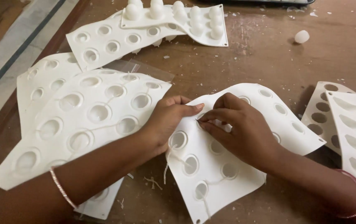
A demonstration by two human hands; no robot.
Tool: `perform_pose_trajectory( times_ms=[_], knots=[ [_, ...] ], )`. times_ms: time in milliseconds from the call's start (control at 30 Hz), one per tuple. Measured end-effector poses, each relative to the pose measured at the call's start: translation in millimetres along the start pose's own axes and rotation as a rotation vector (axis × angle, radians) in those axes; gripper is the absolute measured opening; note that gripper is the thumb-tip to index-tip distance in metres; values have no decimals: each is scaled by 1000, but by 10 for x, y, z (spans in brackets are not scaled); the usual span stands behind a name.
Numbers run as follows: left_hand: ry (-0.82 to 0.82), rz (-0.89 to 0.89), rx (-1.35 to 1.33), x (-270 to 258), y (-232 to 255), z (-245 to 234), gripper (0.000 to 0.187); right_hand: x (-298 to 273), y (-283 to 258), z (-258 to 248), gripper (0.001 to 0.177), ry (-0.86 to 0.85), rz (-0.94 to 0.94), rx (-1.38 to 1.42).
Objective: Threading wicks through silicone molds using a needle in a workshop environment.
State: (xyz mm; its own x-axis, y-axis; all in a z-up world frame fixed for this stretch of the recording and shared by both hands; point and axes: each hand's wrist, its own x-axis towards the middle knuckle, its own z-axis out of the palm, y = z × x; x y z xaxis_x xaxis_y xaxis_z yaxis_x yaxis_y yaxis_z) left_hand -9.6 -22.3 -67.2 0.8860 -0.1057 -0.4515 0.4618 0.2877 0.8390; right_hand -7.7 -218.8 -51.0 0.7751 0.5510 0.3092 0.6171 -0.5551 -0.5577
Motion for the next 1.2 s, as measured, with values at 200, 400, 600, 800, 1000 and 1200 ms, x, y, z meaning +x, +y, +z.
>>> perform_pose_trajectory(
  times_ms=[200,400,600,800,1000,1200],
  knots=[
    [-63,-30,-146,24,-167,24,21,-11,-4,51,16,42,-81,-124],
    [-157,252,-5,176,-233,-58,22,-62,41,125,15,89,35,132],
    [-56,217,152,110,-157,-123,25,-109,113,149,12,80,18,178],
    [-91,11,241,39,-129,-66,31,-174,231,256,15,69,158,457],
    [-85,22,243,14,-176,-42,36,-148,202,231,20,24,303,548],
    [-155,182,224,-2,-207,-58,33,-259,339,275,21,108,188,659]
  ],
)
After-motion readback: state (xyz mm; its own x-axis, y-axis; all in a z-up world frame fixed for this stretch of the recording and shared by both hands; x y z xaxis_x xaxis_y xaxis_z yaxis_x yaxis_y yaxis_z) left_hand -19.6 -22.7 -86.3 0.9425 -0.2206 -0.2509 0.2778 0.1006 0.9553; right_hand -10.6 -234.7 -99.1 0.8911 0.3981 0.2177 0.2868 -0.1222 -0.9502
